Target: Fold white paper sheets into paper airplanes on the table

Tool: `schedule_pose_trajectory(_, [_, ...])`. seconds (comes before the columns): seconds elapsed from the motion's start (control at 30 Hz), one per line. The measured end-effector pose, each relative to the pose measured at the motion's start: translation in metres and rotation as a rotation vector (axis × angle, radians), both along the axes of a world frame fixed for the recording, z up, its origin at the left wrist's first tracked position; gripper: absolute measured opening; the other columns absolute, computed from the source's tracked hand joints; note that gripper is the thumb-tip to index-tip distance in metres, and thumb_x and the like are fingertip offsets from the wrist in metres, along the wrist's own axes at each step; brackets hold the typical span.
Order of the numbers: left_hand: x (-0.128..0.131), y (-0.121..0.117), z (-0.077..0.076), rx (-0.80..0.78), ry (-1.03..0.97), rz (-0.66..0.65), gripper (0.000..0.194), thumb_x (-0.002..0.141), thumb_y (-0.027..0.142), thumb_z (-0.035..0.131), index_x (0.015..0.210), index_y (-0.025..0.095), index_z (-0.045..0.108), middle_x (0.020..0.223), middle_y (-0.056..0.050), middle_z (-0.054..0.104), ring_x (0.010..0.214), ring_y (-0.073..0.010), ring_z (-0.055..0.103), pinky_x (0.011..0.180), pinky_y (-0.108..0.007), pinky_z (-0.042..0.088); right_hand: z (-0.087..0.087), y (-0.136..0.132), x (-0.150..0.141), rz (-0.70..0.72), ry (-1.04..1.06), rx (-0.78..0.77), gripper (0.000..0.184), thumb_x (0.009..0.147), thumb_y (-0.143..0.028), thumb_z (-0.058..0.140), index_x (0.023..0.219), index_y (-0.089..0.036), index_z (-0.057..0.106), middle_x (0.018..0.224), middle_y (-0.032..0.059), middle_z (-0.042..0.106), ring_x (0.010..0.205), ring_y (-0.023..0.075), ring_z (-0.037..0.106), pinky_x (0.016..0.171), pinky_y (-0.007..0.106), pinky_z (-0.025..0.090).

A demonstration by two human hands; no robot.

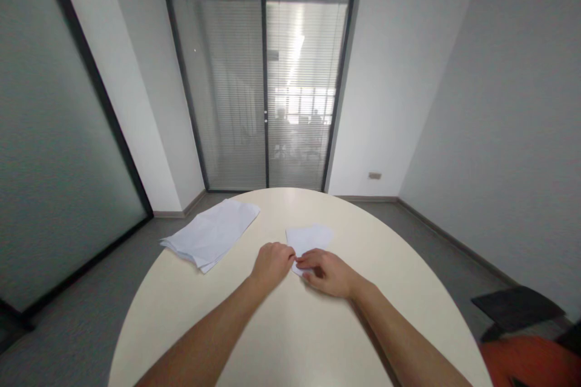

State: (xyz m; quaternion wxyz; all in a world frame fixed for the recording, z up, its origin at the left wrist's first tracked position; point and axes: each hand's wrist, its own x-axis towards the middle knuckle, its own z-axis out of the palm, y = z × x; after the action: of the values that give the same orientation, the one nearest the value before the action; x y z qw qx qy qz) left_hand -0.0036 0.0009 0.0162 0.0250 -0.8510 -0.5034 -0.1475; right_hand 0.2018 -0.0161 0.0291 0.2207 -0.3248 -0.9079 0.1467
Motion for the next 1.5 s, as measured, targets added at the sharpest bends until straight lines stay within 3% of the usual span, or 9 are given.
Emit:
schedule_pose_trajectory(0.23, [0.003,-0.012,0.007,0.063,0.062,-0.030,0.040,0.100,0.043,0.042,0.093,0.019,0.073,0.096,-0.010,0.071,0.092,-0.0247,0.063,0.082,-0.037,0.045,-0.013,0.015,0.020,-0.233,-0.045,0.079,0.036,0.096,-0.034,0.048,0.120,-0.020,0.071,0.124,0.0100,0.070,0.118,0.0246,0.062,0.106,0.040,0.044])
schedule_pose_trajectory(0.33, [0.003,-0.011,0.005,0.071,0.059,-0.004,0.042,0.101,0.042,0.040,0.092,0.017,0.073,0.096,-0.011,0.072,0.092,-0.0253,0.063,0.082,-0.038,0.045,-0.013,0.017,0.024,-0.250,-0.089,0.117,0.038,0.094,-0.034,0.050,0.124,-0.020,0.069,0.127,0.0111,0.068,0.119,0.0263,0.061,0.106,0.042,0.043])
schedule_pose_trajectory(0.63, [0.003,-0.008,0.003,0.108,0.010,0.133,0.044,0.102,0.040,0.035,0.095,0.015,0.069,0.097,-0.014,0.072,0.102,-0.0304,0.057,0.083,-0.042,0.042,0.000,0.005,0.008,-0.106,-0.080,0.111,0.031,0.090,-0.028,0.055,0.114,-0.023,0.074,0.120,0.0088,0.071,0.112,0.0245,0.063,0.102,0.038,0.045])
schedule_pose_trajectory(0.77, [0.004,-0.007,0.001,0.120,0.020,0.135,0.041,0.101,0.039,0.036,0.098,0.013,0.068,0.099,-0.014,0.071,0.103,-0.0310,0.056,0.086,-0.044,0.041,-0.002,0.006,0.008,-0.067,-0.054,0.107,0.033,0.090,-0.025,0.055,0.117,-0.021,0.072,0.121,0.0094,0.071,0.113,0.0244,0.063,0.103,0.039,0.045])
schedule_pose_trajectory(1.0, [0.004,-0.006,-0.005,0.117,0.049,0.128,0.040,0.098,0.036,0.044,0.125,0.010,0.058,0.112,-0.015,0.068,0.104,-0.0301,0.058,0.088,-0.043,0.043,-0.003,0.005,0.008,-0.029,-0.036,0.062,0.035,0.088,-0.021,0.055,0.119,-0.023,0.071,0.124,0.0064,0.070,0.115,0.0233,0.061,0.100,0.037,0.047])
schedule_pose_trajectory(1.17, [0.004,-0.005,-0.005,0.087,0.097,0.134,0.032,0.097,0.032,0.047,0.118,0.013,0.061,0.118,-0.015,0.065,0.108,-0.0296,0.057,0.091,-0.043,0.043,-0.003,0.004,0.006,-0.044,-0.044,0.035,0.035,0.087,-0.023,0.056,0.118,-0.022,0.071,0.123,0.0067,0.070,0.114,0.0231,0.061,0.101,0.036,0.046])
schedule_pose_trajectory(1.33, [0.003,-0.004,-0.005,0.070,0.131,0.130,0.032,0.099,0.030,0.045,0.122,0.015,0.061,0.120,-0.014,0.064,0.110,-0.0285,0.056,0.089,-0.041,0.046,-0.003,0.006,0.007,-0.243,-0.051,0.021,0.030,0.092,-0.028,0.050,0.111,-0.024,0.073,0.114,0.0043,0.074,0.108,0.0208,0.064,0.096,0.032,0.046])
schedule_pose_trajectory(1.5, [0.003,-0.002,-0.006,0.045,0.128,0.126,0.033,0.099,0.032,0.044,0.122,0.015,0.060,0.122,-0.014,0.063,0.112,-0.0276,0.055,0.086,-0.039,0.049,-0.005,0.017,0.023,-0.661,-0.103,0.057,0.032,0.094,-0.031,0.045,0.107,-0.022,0.073,0.107,0.0068,0.074,0.102,0.0233,0.064,0.087,0.033,0.047])
